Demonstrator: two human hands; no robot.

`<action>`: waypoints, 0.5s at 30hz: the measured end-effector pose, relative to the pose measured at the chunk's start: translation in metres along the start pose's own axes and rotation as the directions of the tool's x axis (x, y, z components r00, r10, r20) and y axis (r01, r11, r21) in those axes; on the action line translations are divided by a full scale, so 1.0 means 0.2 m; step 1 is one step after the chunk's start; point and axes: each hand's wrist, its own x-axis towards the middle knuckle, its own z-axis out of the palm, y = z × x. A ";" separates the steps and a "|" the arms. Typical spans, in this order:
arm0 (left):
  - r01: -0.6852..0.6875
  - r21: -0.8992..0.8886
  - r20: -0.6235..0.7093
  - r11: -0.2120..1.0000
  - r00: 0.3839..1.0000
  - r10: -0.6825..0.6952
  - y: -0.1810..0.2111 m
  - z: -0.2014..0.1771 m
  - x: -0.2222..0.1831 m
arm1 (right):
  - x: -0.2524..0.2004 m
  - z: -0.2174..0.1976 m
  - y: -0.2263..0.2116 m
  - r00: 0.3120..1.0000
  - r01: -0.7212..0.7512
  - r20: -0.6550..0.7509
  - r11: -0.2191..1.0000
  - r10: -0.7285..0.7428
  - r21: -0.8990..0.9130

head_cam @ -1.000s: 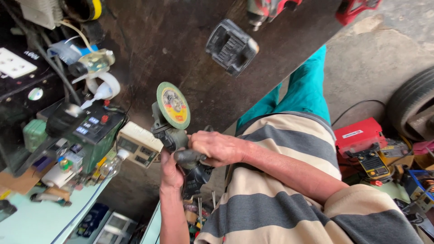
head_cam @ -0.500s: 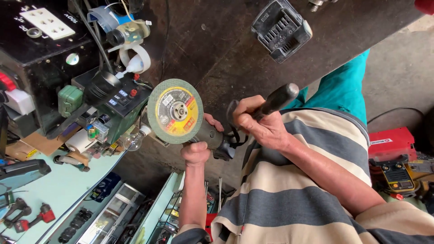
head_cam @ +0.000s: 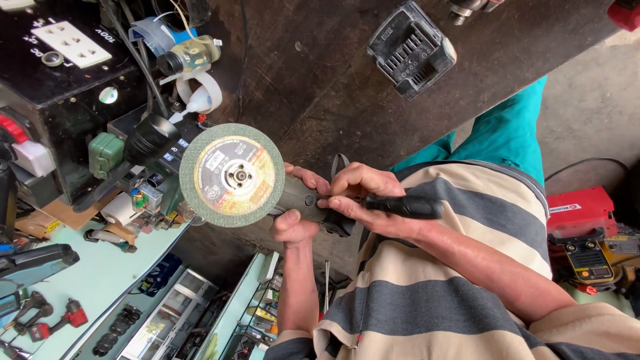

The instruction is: Disassembling the housing of an electric angle grinder using an impact driver and a screwdriver.

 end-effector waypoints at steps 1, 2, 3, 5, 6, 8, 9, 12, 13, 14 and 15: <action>-0.004 0.029 -0.005 1.000 1.000 0.004 0.00 0.01 0.00 | -0.01 0.01 0.01 0.999 -0.031 -0.032 0.999 0.031 0.009; -0.006 0.029 -0.003 1.000 1.000 0.006 -0.01 0.01 0.00 | -0.01 0.00 0.03 0.999 -0.029 -0.030 1.000 0.029 0.009; 0.000 0.036 -0.020 0.999 1.000 0.000 -0.02 0.01 -0.01 | -0.01 -0.02 0.05 0.998 -0.052 -0.038 0.998 0.051 -0.019; 0.012 0.042 -0.034 0.999 0.999 -0.011 -0.02 0.00 -0.01 | -0.02 -0.03 0.09 0.996 -0.073 -0.053 0.996 0.071 -0.048; 0.049 0.039 -0.061 0.998 0.997 -0.047 -0.02 0.01 -0.02 | -0.02 -0.03 0.10 0.995 -0.098 -0.039 0.995 0.096 -0.035; 0.085 0.031 -0.086 0.996 0.993 -0.082 -0.02 0.00 -0.02 | -0.01 -0.05 0.11 0.992 -0.121 -0.025 0.992 0.120 -0.025; 0.121 0.010 -0.094 0.993 0.988 -0.120 -0.02 0.00 -0.03 | -0.01 -0.05 0.10 0.989 -0.139 -0.055 0.988 0.136 -0.074; 0.166 -0.075 -0.072 0.983 0.983 -0.171 -0.06 -0.04 -0.04 | 0.07 -0.13 0.07 0.992 -0.095 -0.100 0.967 0.073 -0.236; 0.182 -0.131 -0.039 0.975 0.981 -0.189 -0.08 -0.05 -0.04 | 0.11 -0.16 0.06 0.994 -0.031 -0.112 0.939 -0.008 -0.342; 0.180 -0.139 -0.032 0.974 0.982 -0.186 -0.09 -0.03 -0.03 | 0.12 -0.14 0.07 0.994 -0.027 -0.110 0.936 -0.012 -0.352; 0.192 -0.200 -0.018 0.961 0.980 -0.199 -0.10 -0.01 -0.02 | 0.12 -0.12 0.07 0.996 -0.021 -0.088 0.949 -0.007 -0.314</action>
